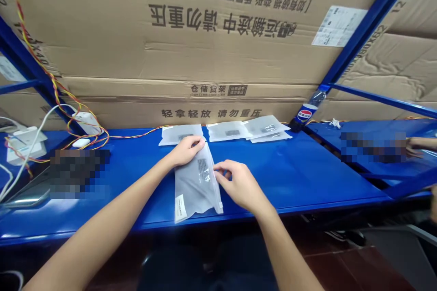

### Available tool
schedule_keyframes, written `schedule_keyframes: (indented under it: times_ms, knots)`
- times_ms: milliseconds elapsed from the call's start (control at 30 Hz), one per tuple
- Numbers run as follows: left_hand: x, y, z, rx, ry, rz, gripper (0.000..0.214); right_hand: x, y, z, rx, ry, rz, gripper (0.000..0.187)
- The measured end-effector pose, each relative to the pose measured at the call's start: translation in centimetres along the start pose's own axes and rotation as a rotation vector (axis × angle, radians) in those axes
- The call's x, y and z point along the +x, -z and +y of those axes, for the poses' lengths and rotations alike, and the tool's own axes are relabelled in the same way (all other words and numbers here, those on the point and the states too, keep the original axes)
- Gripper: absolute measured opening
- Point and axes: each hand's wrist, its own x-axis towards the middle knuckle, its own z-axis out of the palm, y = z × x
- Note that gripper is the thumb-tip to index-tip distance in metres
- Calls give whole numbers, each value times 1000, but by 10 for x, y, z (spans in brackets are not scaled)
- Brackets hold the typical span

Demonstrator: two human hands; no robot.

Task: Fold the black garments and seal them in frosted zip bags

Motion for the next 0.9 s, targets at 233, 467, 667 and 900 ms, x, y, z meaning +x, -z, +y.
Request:
schedule_keyframes:
  times_ms: [233, 467, 667, 900]
  knots:
    - [-2, -1, 9, 30, -16, 18, 31, 30, -14, -21, -72, -195, -16, 37]
    - [-2, 0, 11, 85, -46, -30, 31, 50, -34, -18, 191, -200, -141, 26]
    - [-3, 7, 10, 172, -11, -40, 39, 40, -43, -9, 412, -241, -71, 24]
    - [-2, 36, -3, 364, 93, 0, 51, 9, -30, 11, 723, -408, 409, 48]
